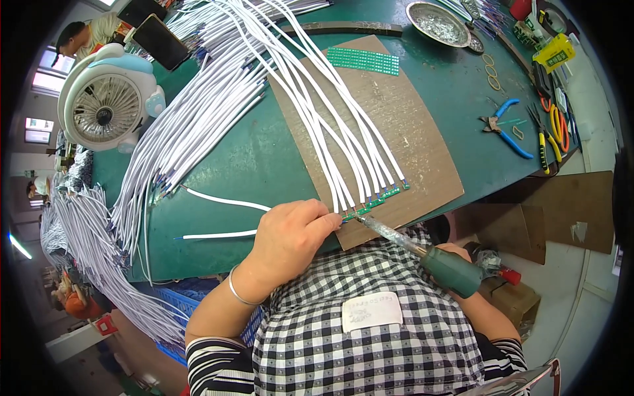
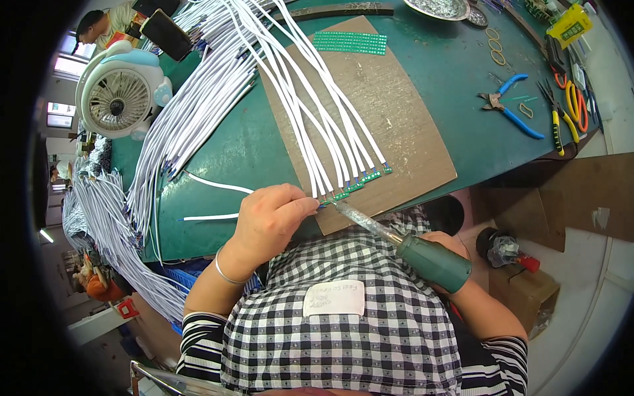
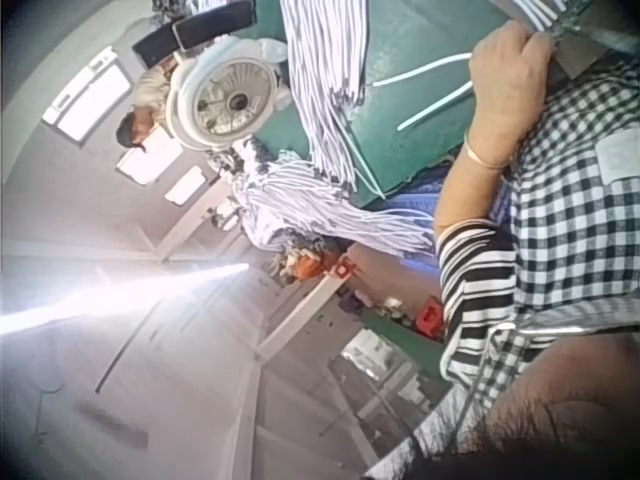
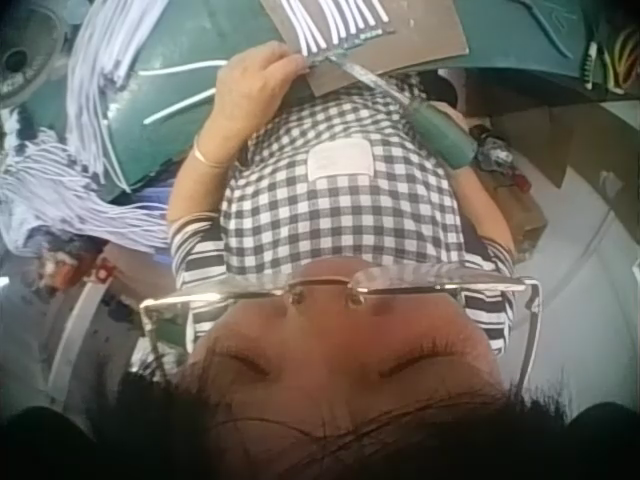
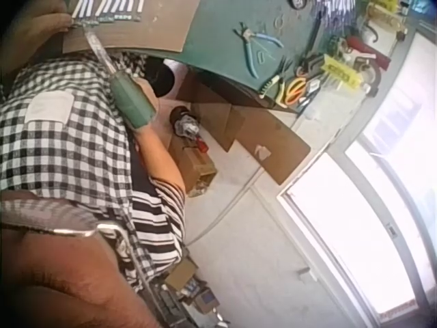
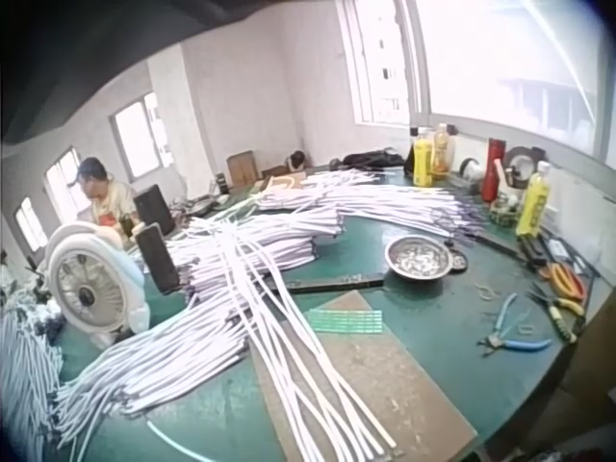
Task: The person solders multiple white insulated wires onto a green printed circuit board using a soldering iron.
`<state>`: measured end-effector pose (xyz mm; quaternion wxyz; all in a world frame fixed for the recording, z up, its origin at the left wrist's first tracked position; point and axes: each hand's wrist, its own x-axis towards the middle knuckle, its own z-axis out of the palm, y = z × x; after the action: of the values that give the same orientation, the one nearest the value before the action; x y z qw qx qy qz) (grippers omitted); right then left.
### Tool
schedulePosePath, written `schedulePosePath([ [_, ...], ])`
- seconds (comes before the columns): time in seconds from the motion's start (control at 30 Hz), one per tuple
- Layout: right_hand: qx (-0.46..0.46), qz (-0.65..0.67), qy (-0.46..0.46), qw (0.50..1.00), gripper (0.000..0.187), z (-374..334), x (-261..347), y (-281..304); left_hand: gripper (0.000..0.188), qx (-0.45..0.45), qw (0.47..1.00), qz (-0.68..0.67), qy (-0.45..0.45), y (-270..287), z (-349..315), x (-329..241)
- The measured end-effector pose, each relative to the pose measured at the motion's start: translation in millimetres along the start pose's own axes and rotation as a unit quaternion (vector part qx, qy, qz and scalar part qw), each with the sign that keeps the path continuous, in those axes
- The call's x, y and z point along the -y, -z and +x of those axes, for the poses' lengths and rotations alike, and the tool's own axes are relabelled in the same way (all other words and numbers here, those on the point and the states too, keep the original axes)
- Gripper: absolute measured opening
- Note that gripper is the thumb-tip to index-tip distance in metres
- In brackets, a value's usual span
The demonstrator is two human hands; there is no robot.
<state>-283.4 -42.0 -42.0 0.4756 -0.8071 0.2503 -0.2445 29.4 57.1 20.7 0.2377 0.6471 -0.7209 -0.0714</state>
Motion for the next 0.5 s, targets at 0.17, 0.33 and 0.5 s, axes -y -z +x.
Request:
schedulePosePath([
  [0.17,0.007,-0.021,0.008,1.000,0.024,-5,-9,-3,0.017,-0.006,1.000,-0.015,-0.009,0,2,3],
  [0.33,0.004,0.012,0.012,1.000,0.029,-15,-26,-5,0.018,0.001,0.999,-0.032,0.001,0,2,3],
  [0.5,0.004,0.046,0.038,0.998,0.030,-9,-23,-5,0.017,0.004,0.999,-0.032,0.004,2,2,3],
])
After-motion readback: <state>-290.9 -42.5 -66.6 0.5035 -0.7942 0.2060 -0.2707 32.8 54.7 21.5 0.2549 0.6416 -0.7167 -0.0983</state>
